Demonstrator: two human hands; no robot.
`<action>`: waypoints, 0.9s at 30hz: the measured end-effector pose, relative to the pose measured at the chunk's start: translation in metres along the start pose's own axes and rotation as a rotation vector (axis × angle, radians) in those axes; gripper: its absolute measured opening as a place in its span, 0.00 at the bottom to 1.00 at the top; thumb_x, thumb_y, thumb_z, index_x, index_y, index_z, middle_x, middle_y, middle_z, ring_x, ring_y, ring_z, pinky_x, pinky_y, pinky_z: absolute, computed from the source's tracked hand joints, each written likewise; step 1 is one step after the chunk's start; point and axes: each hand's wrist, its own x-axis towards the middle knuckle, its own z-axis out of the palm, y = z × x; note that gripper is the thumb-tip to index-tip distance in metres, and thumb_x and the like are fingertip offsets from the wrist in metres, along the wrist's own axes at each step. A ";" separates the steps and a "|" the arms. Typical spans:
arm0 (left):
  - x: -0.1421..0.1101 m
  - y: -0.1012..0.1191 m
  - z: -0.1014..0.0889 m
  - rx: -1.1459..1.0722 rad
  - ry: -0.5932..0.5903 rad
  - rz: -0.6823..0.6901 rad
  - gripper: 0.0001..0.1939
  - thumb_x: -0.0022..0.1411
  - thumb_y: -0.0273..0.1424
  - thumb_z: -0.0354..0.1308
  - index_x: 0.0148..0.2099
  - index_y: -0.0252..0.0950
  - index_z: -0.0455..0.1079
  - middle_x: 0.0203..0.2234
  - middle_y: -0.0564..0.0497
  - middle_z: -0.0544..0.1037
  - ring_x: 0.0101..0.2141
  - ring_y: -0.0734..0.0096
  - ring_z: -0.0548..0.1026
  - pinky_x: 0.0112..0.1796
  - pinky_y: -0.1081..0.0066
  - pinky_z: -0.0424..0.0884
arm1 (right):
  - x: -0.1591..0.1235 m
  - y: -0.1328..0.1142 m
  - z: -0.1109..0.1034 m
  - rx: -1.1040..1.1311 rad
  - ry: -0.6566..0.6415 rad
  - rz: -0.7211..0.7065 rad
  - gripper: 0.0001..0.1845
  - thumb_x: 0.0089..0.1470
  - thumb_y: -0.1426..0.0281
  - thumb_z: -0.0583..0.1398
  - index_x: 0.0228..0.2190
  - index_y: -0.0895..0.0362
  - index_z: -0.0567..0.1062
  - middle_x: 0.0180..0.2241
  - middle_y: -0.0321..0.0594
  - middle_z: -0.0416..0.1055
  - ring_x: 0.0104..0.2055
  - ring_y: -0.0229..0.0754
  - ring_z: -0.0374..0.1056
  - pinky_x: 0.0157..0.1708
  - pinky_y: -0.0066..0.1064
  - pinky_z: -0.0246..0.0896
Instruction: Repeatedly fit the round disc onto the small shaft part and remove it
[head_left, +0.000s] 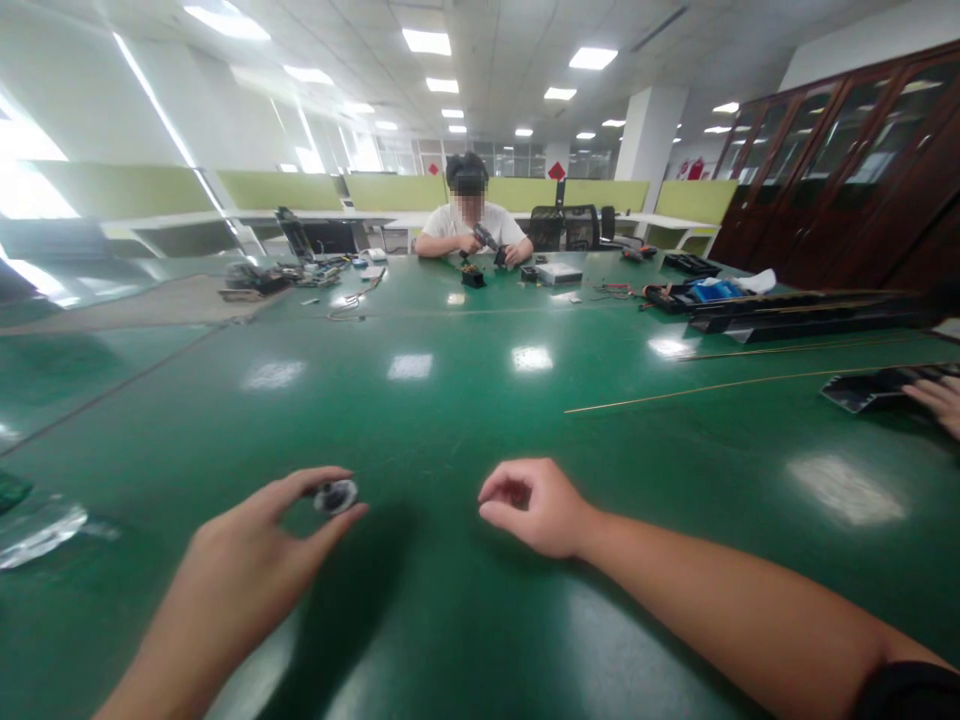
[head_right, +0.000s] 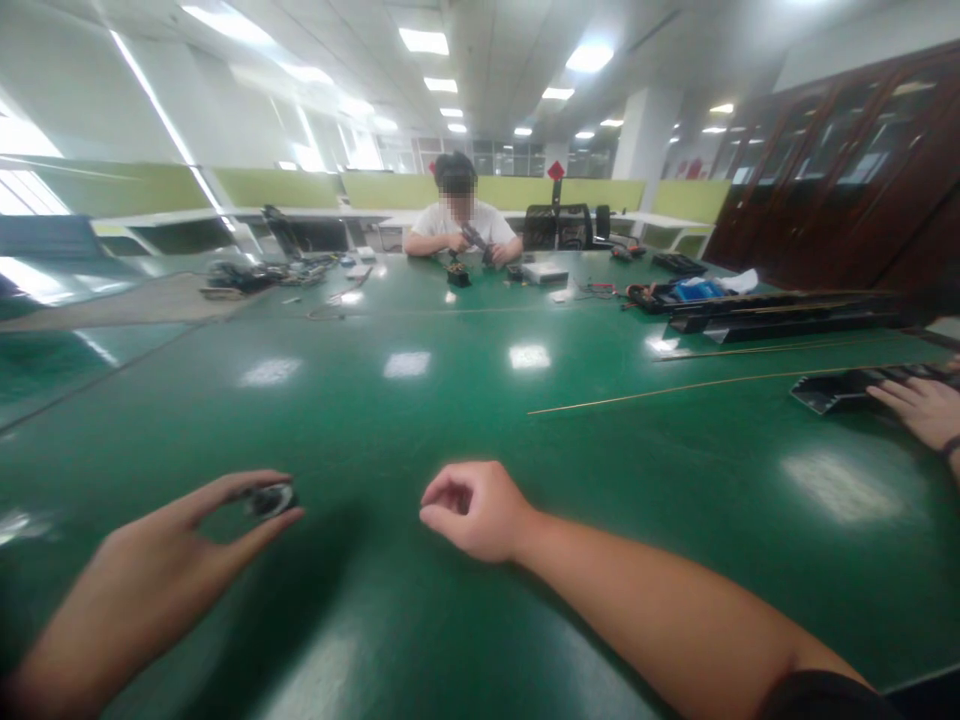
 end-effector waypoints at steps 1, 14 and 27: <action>0.010 0.015 0.010 -0.014 -0.027 0.075 0.17 0.56 0.45 0.64 0.45 0.43 0.74 0.35 0.55 0.79 0.34 0.63 0.77 0.37 0.68 0.71 | 0.001 0.000 -0.001 -0.005 0.056 0.005 0.05 0.50 0.70 0.64 0.30 0.59 0.78 0.25 0.36 0.73 0.26 0.35 0.65 0.29 0.26 0.60; 0.016 0.039 0.104 -0.368 -0.178 0.378 0.09 0.62 0.33 0.60 0.45 0.41 0.71 0.40 0.51 0.77 0.41 0.66 0.75 0.44 0.67 0.71 | 0.007 0.017 0.004 0.004 0.083 0.136 0.12 0.48 0.77 0.62 0.38 0.58 0.76 0.27 0.34 0.71 0.26 0.33 0.64 0.28 0.25 0.61; 0.014 0.047 0.096 -0.465 -0.282 0.495 0.08 0.63 0.30 0.58 0.45 0.40 0.70 0.41 0.49 0.76 0.42 0.67 0.74 0.46 0.67 0.70 | 0.004 0.014 0.000 -0.044 0.039 0.146 0.07 0.49 0.75 0.62 0.34 0.58 0.77 0.24 0.33 0.70 0.25 0.34 0.63 0.26 0.24 0.58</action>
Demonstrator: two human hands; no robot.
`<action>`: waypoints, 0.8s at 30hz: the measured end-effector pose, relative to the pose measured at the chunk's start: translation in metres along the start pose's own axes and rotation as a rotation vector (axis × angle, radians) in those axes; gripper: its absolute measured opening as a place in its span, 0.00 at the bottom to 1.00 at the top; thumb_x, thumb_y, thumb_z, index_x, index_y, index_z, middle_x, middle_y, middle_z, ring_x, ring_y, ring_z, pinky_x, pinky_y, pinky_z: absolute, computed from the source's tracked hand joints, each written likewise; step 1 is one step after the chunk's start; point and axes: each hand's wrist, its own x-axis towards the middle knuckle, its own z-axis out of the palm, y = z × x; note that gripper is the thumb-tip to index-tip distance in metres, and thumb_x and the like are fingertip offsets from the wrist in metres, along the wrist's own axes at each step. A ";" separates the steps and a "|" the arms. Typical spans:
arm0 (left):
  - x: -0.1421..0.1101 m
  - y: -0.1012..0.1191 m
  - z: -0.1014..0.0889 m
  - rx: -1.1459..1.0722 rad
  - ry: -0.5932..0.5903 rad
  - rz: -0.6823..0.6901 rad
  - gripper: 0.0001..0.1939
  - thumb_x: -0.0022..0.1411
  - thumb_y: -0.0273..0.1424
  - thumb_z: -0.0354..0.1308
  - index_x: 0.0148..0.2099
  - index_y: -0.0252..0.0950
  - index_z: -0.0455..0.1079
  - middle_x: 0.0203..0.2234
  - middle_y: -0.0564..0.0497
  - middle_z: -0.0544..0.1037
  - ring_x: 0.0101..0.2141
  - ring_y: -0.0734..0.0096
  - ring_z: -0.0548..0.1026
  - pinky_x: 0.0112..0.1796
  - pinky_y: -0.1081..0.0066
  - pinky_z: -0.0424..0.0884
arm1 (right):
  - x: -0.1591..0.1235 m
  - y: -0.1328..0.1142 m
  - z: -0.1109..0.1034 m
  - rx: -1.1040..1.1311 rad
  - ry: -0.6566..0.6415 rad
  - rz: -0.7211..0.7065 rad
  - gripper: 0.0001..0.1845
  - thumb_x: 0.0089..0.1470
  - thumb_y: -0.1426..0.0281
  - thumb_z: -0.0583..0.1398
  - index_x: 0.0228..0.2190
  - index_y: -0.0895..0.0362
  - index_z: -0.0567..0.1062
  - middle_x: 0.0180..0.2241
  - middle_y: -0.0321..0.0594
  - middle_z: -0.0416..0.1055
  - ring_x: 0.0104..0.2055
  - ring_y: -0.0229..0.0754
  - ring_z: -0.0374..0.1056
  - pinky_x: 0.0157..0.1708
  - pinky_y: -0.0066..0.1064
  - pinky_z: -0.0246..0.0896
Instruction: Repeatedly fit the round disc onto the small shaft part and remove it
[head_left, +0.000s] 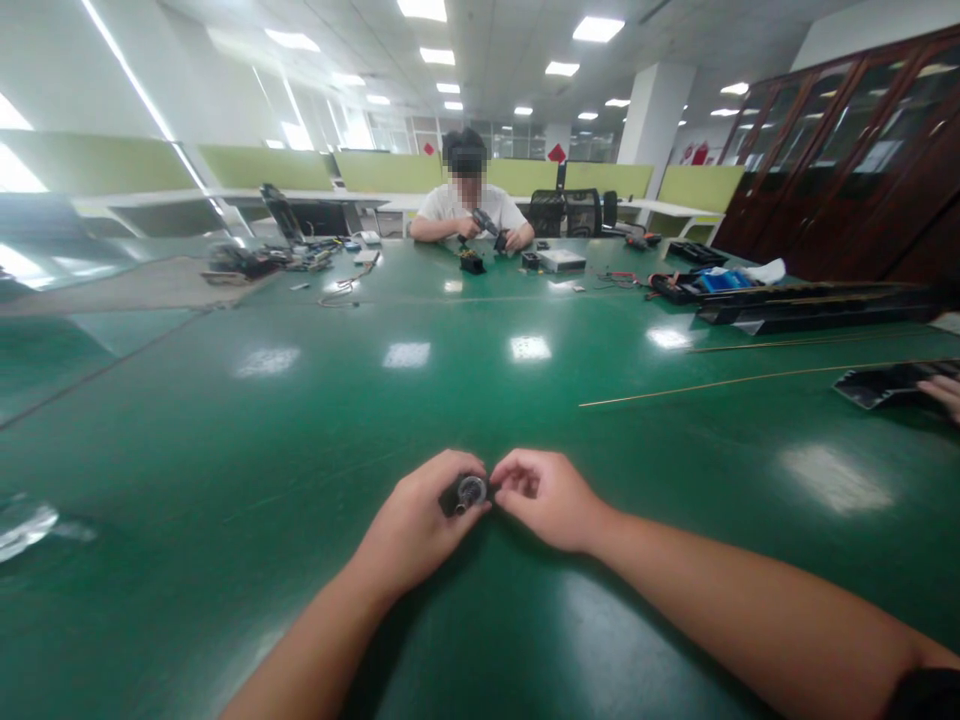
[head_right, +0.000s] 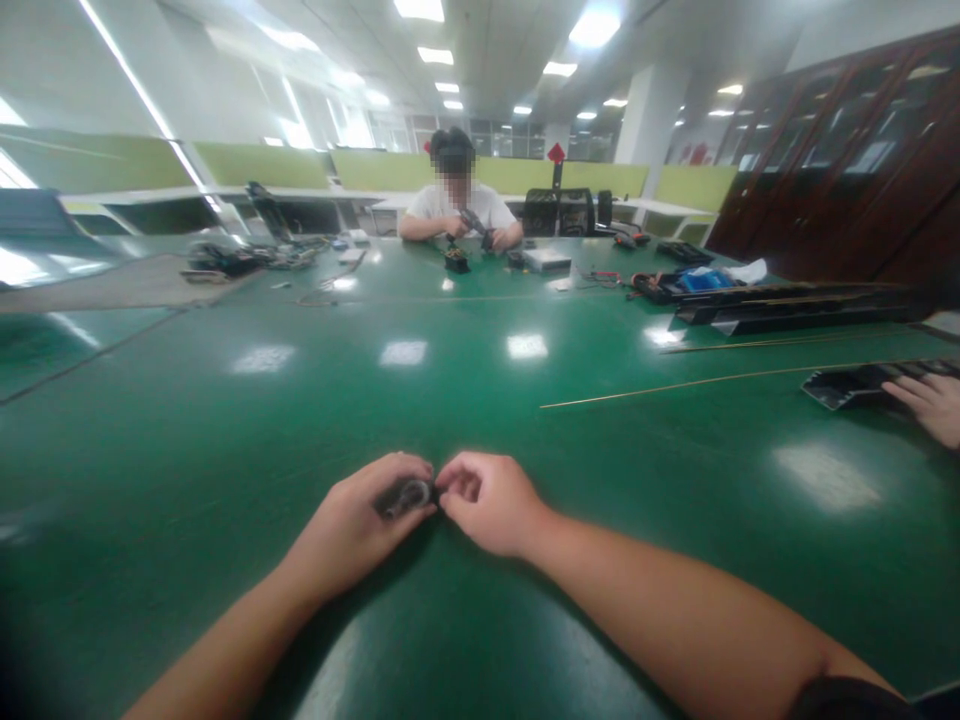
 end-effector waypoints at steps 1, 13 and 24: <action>0.000 0.001 0.000 -0.005 -0.005 0.004 0.08 0.63 0.30 0.57 0.45 0.40 0.71 0.41 0.49 0.76 0.42 0.67 0.74 0.45 0.67 0.71 | 0.000 0.000 0.000 0.003 -0.002 0.001 0.07 0.50 0.75 0.62 0.34 0.58 0.77 0.24 0.33 0.69 0.25 0.34 0.63 0.26 0.24 0.58; 0.000 0.001 0.000 0.013 -0.012 0.022 0.07 0.64 0.33 0.58 0.45 0.39 0.71 0.39 0.50 0.76 0.40 0.68 0.74 0.43 0.69 0.71 | 0.000 0.001 0.001 -0.007 -0.005 -0.007 0.06 0.49 0.76 0.62 0.33 0.58 0.77 0.24 0.33 0.70 0.25 0.34 0.63 0.26 0.24 0.58; 0.001 0.005 -0.002 0.000 -0.037 0.009 0.06 0.63 0.30 0.59 0.43 0.40 0.70 0.39 0.52 0.76 0.40 0.69 0.74 0.43 0.70 0.69 | 0.000 -0.001 0.001 -0.025 -0.019 0.005 0.06 0.49 0.76 0.62 0.32 0.57 0.77 0.24 0.33 0.71 0.25 0.34 0.63 0.26 0.24 0.58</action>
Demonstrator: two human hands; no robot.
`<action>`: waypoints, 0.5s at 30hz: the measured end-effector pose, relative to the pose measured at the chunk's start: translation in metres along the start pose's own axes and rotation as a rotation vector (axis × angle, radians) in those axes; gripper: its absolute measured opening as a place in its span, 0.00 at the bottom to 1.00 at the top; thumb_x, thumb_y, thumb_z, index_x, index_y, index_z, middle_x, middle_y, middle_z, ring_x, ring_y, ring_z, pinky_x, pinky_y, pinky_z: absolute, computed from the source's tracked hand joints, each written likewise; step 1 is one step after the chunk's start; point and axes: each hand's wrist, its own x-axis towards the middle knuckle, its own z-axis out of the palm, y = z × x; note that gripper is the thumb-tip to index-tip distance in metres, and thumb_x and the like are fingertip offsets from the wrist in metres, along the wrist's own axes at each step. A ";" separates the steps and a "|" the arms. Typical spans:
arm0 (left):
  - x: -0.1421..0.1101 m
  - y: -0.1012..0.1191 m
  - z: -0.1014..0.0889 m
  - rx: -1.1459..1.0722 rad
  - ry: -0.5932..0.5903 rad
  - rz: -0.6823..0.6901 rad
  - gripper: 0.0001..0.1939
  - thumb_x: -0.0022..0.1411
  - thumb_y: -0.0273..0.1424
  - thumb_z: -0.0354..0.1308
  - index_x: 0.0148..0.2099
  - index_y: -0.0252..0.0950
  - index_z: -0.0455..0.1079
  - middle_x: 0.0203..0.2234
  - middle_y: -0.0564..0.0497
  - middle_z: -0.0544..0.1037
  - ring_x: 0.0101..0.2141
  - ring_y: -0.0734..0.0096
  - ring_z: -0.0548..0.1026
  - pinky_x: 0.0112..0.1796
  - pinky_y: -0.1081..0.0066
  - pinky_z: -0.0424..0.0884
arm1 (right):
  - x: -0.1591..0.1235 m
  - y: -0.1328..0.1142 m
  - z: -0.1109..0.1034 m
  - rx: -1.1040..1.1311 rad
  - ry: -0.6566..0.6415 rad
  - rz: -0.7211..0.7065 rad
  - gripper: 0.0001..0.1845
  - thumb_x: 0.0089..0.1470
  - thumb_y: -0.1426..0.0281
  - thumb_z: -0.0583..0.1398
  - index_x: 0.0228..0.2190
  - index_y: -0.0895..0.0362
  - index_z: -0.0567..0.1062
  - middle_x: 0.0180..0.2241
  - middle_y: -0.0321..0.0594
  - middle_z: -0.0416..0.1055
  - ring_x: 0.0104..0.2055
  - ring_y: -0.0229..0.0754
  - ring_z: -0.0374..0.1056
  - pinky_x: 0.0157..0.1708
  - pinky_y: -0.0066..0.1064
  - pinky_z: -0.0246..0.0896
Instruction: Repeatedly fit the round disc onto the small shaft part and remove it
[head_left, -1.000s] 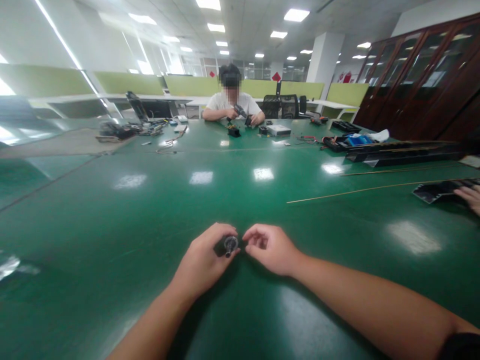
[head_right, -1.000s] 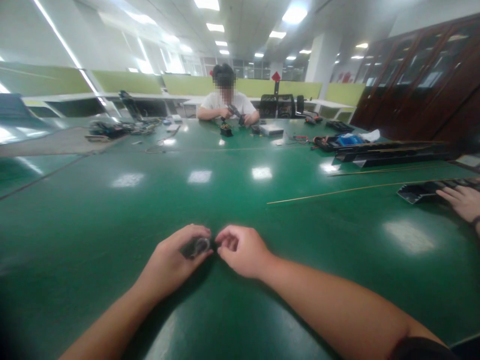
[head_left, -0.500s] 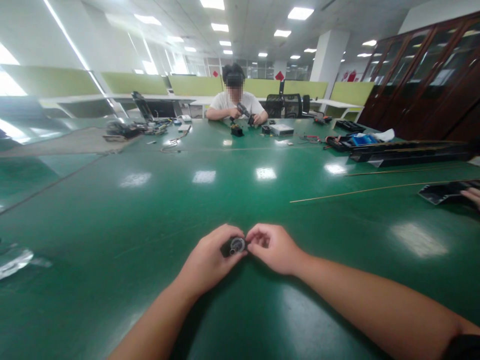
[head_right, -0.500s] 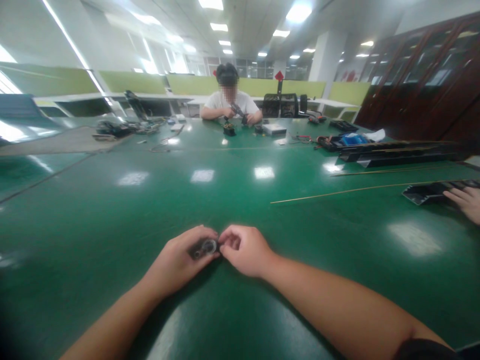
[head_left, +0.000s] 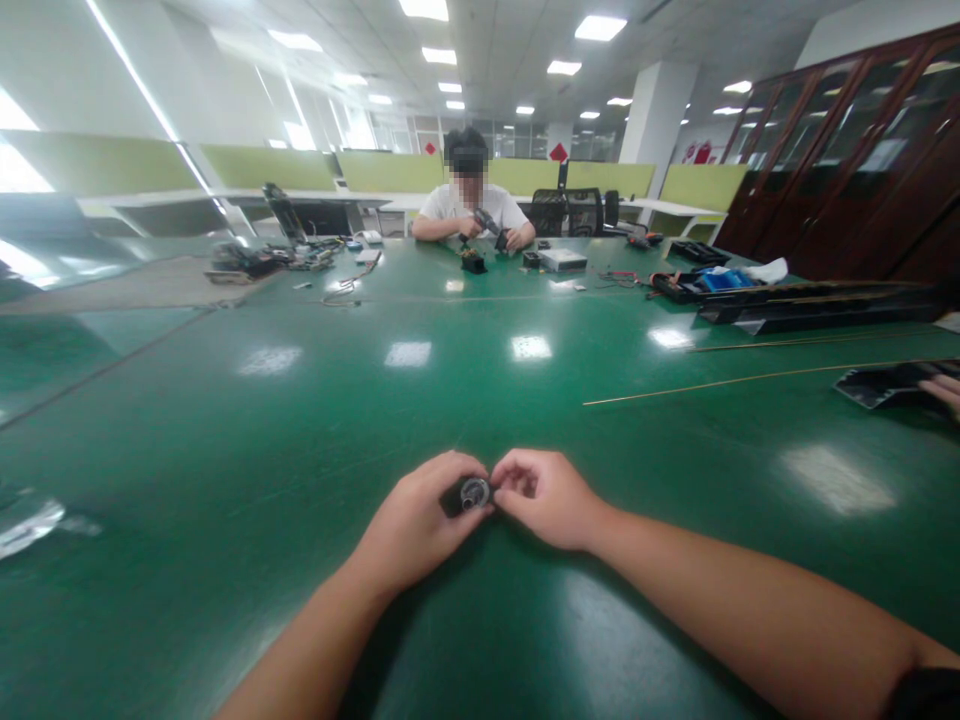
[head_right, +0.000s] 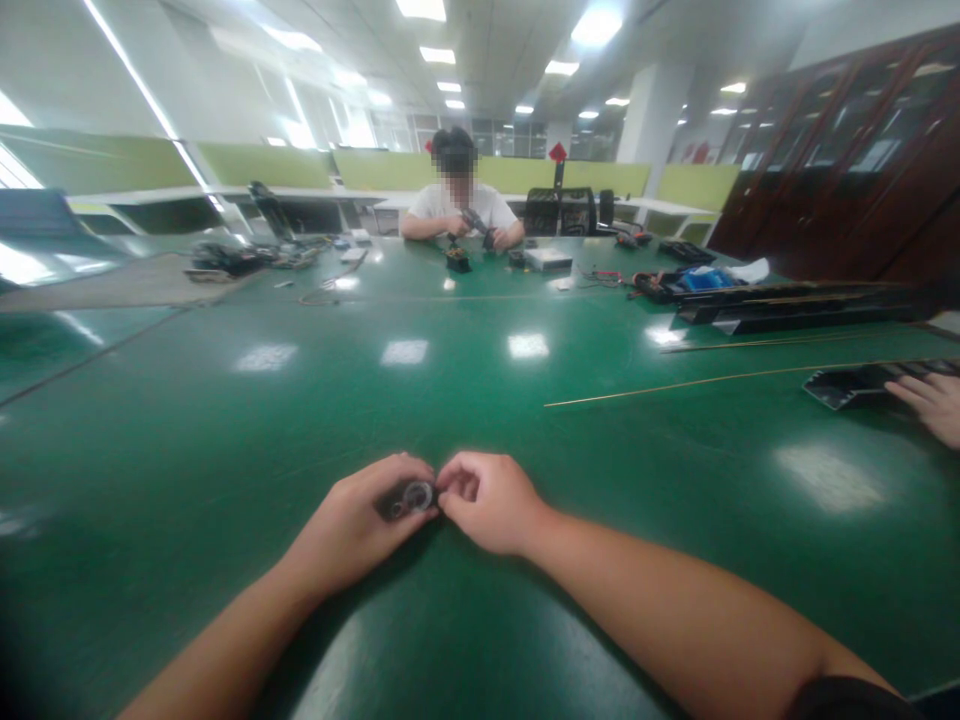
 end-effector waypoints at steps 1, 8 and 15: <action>0.000 0.001 0.000 -0.005 0.003 0.002 0.06 0.63 0.29 0.59 0.43 0.40 0.70 0.39 0.52 0.76 0.40 0.70 0.74 0.43 0.70 0.69 | 0.000 0.000 0.000 0.000 -0.002 0.000 0.06 0.49 0.76 0.62 0.32 0.58 0.77 0.24 0.33 0.70 0.25 0.34 0.63 0.26 0.24 0.58; -0.001 0.001 0.000 -0.004 0.037 0.005 0.07 0.63 0.31 0.60 0.44 0.41 0.70 0.41 0.53 0.76 0.42 0.71 0.73 0.45 0.70 0.69 | -0.001 0.000 0.000 -0.013 -0.007 -0.016 0.06 0.49 0.76 0.61 0.33 0.58 0.77 0.24 0.32 0.70 0.25 0.33 0.63 0.26 0.24 0.57; -0.002 -0.006 0.001 0.025 0.054 -0.024 0.10 0.59 0.32 0.65 0.43 0.42 0.70 0.39 0.55 0.75 0.39 0.72 0.73 0.43 0.71 0.68 | -0.001 -0.001 0.000 -0.012 -0.004 -0.010 0.06 0.49 0.76 0.62 0.33 0.58 0.77 0.24 0.33 0.71 0.25 0.34 0.64 0.26 0.24 0.58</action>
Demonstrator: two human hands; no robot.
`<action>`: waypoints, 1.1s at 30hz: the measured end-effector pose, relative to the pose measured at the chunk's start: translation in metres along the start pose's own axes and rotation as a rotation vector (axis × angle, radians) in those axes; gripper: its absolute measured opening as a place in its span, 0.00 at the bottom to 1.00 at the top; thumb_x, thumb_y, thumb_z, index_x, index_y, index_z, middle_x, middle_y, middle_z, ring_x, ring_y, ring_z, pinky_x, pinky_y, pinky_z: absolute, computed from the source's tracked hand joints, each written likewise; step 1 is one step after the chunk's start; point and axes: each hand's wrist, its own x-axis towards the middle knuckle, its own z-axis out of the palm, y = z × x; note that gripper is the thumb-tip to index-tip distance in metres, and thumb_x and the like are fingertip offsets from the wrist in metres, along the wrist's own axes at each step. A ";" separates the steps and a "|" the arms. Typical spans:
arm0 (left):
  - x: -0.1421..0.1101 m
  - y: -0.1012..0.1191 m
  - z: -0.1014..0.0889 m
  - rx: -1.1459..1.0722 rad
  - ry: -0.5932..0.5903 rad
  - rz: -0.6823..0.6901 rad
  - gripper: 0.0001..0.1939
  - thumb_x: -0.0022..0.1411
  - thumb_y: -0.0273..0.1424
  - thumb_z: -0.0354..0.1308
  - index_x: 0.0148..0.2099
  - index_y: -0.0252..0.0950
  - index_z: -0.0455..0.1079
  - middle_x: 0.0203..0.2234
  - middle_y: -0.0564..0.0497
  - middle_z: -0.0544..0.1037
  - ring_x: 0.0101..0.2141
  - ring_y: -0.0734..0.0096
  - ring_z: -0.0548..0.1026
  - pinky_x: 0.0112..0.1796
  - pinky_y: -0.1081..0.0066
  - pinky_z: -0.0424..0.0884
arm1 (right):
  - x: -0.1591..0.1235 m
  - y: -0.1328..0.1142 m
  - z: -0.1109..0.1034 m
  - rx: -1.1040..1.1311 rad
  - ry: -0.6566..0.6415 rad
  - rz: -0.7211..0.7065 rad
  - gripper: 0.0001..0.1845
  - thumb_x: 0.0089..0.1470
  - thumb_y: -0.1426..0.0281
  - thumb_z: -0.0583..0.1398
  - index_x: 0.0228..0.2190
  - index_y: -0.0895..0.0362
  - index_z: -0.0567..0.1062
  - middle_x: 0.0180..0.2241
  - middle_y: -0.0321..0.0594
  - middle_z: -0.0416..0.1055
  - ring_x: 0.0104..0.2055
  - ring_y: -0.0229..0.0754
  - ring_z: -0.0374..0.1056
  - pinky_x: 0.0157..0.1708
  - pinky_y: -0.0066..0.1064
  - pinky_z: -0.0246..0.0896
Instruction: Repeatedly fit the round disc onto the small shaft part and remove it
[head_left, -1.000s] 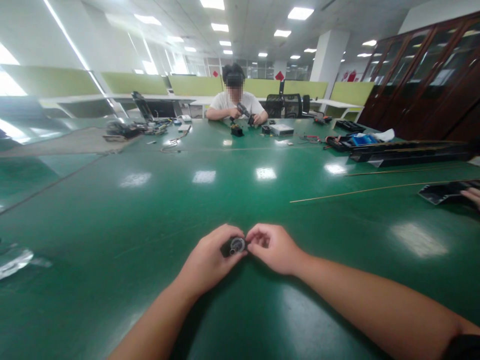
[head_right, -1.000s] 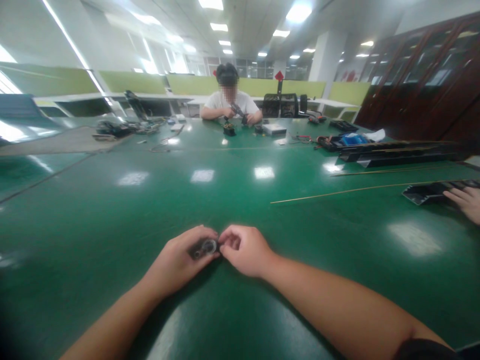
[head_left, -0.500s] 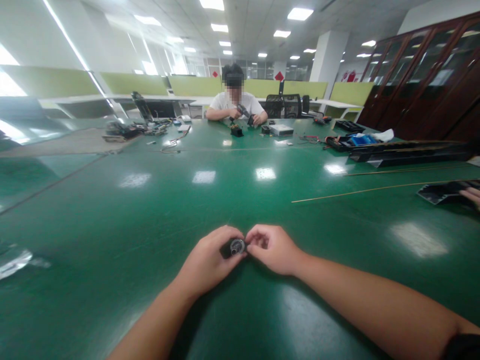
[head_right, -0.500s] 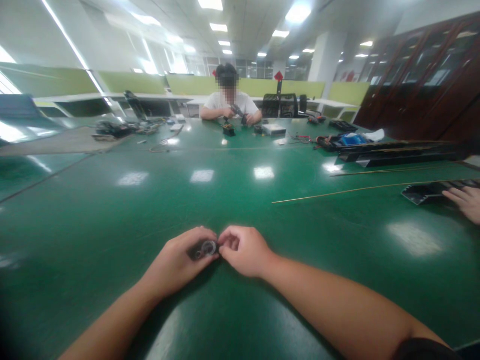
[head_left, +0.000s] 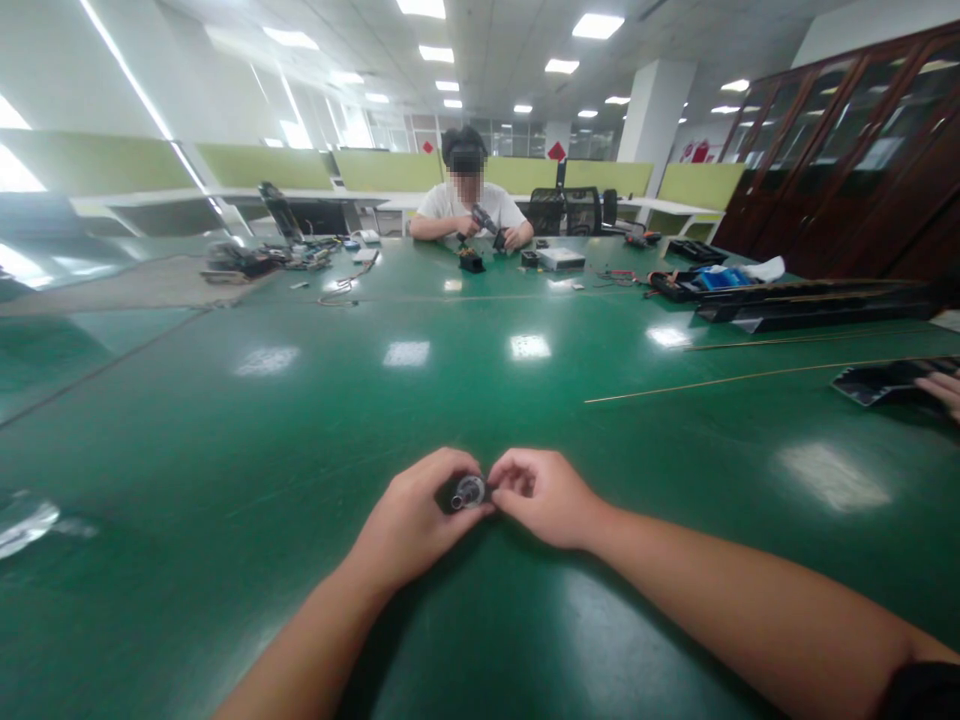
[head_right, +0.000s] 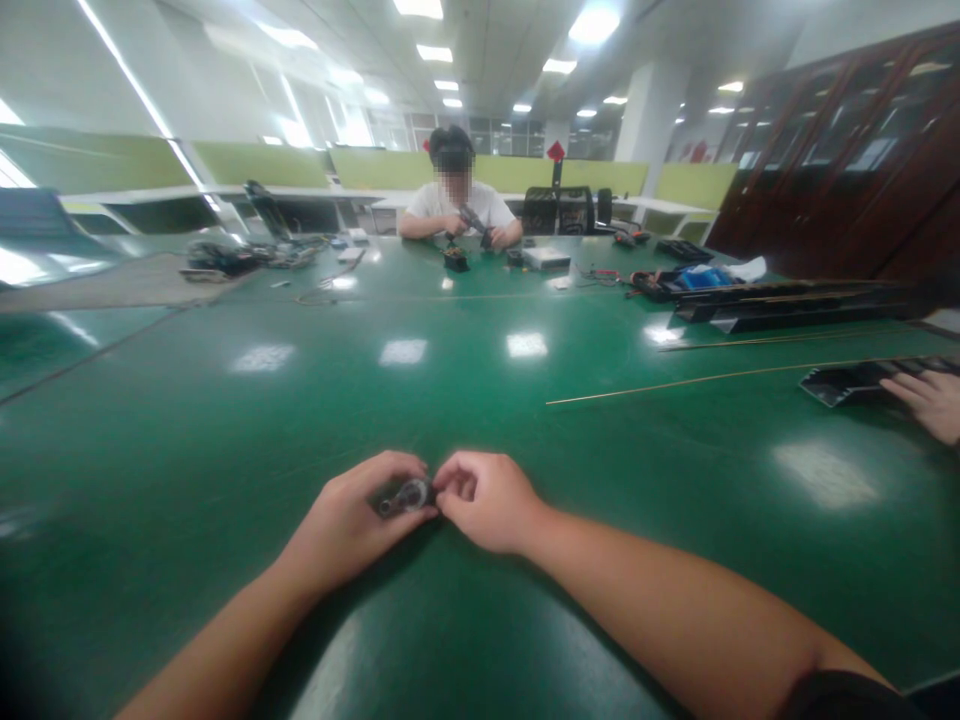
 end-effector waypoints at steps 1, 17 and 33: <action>0.000 0.000 0.000 -0.005 0.000 0.008 0.10 0.59 0.32 0.64 0.43 0.41 0.70 0.39 0.55 0.75 0.39 0.72 0.73 0.42 0.71 0.68 | 0.000 0.000 0.000 -0.001 0.002 -0.001 0.06 0.49 0.76 0.62 0.33 0.58 0.77 0.24 0.33 0.70 0.25 0.33 0.63 0.26 0.24 0.58; 0.001 0.004 0.000 -0.006 0.046 0.083 0.10 0.60 0.23 0.58 0.43 0.41 0.71 0.40 0.55 0.76 0.41 0.74 0.73 0.45 0.73 0.68 | 0.000 0.002 0.001 0.017 -0.007 -0.024 0.06 0.49 0.76 0.62 0.32 0.58 0.77 0.23 0.32 0.69 0.24 0.33 0.63 0.25 0.24 0.56; -0.002 -0.002 0.002 0.065 0.038 0.081 0.17 0.65 0.30 0.58 0.55 0.45 0.71 0.45 0.50 0.74 0.44 0.69 0.74 0.45 0.71 0.71 | -0.002 0.000 -0.001 -0.061 0.000 -0.052 0.09 0.49 0.68 0.66 0.35 0.56 0.77 0.27 0.33 0.73 0.26 0.35 0.65 0.28 0.25 0.59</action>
